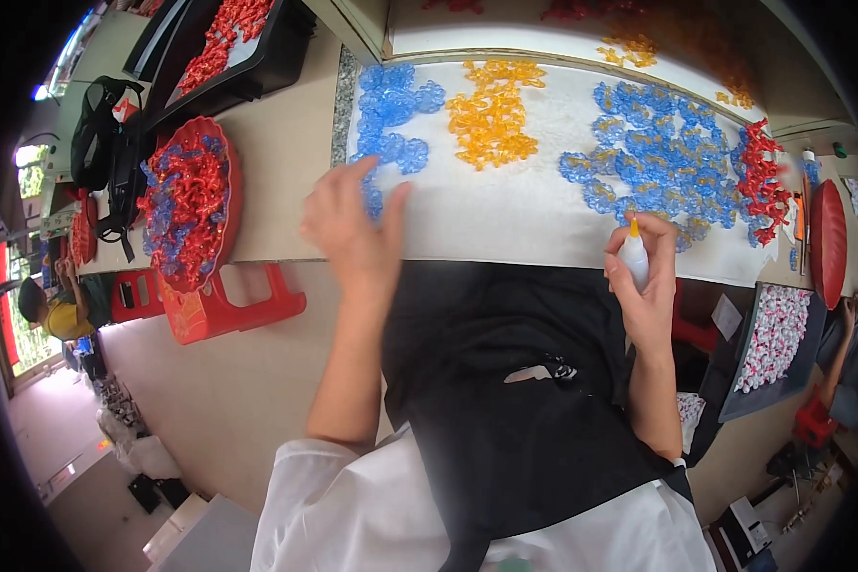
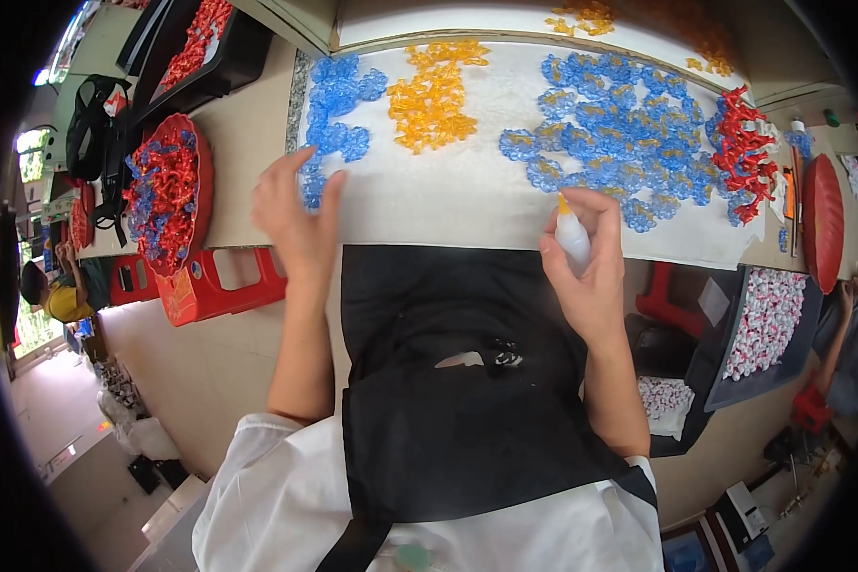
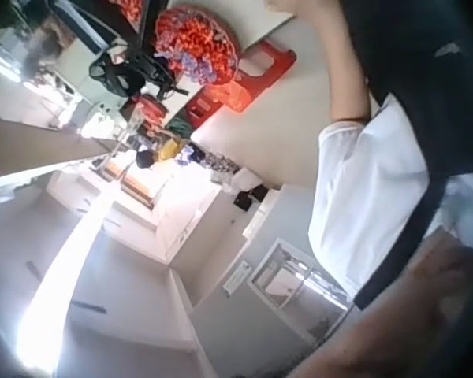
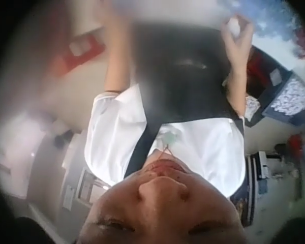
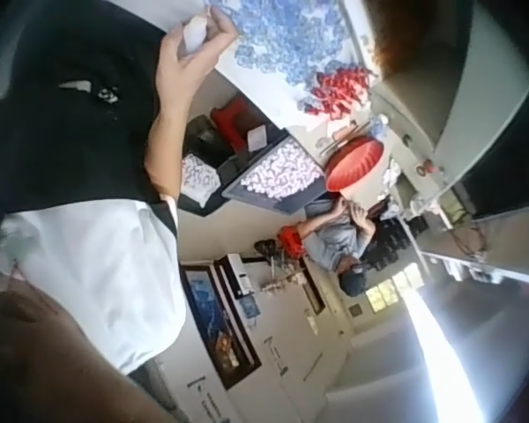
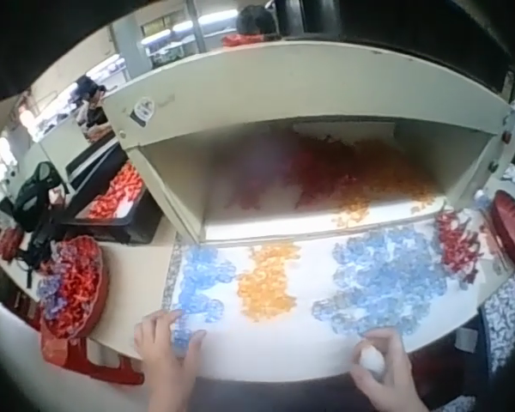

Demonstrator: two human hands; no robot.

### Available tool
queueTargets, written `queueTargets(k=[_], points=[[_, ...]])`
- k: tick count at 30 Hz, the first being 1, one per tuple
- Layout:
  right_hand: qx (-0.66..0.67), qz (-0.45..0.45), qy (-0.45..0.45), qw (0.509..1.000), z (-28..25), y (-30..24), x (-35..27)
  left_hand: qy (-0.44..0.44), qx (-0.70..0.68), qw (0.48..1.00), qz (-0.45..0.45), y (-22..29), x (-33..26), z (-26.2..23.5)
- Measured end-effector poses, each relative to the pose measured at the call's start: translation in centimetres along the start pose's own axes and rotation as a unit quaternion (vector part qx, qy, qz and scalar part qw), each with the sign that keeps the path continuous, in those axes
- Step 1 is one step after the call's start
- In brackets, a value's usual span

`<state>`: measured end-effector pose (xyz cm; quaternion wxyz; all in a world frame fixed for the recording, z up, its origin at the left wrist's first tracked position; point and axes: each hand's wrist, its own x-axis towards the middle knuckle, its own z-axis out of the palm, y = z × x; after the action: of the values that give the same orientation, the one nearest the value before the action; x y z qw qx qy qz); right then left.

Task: The person assembles toy parts by gluing small yellow components onto blue plastic flower-shaped pieces with a glue bottle.

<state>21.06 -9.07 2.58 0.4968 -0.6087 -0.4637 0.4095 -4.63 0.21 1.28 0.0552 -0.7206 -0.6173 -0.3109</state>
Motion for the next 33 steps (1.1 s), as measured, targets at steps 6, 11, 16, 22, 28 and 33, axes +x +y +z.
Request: queueTargets(k=[6, 11, 16, 22, 28, 33], points=[[0.053, -0.049, -0.114, 0.991, 0.7, 1.0, 0.3, -0.061, 0.031, 0.998, 0.012, -1.5, -2.1, -0.9], [0.091, -0.033, -0.064, 0.993, 2.2, 0.2, 0.1, -0.166, -0.229, 0.951, 0.123, 2.4, -2.6, 1.0], [0.141, -0.042, -0.037, 0.988, 2.3, 1.1, 0.4, -0.183, -0.256, 0.948, 0.052, 4.3, -1.8, 1.3], [0.173, -0.088, 0.034, 0.98, 3.1, 1.8, 0.9, -0.193, -0.238, 0.95, 0.059, 4.5, -1.9, 1.9], [0.089, -0.111, 0.012, 0.99, 3.8, 2.3, 1.4, -0.191, -0.24, 0.951, 0.048, 4.6, -1.9, 1.8], [0.061, -0.129, 0.01, 0.99, 4.0, 2.5, 1.5, -0.191, -0.241, 0.95, 0.05, 4.7, -1.8, 1.7]])
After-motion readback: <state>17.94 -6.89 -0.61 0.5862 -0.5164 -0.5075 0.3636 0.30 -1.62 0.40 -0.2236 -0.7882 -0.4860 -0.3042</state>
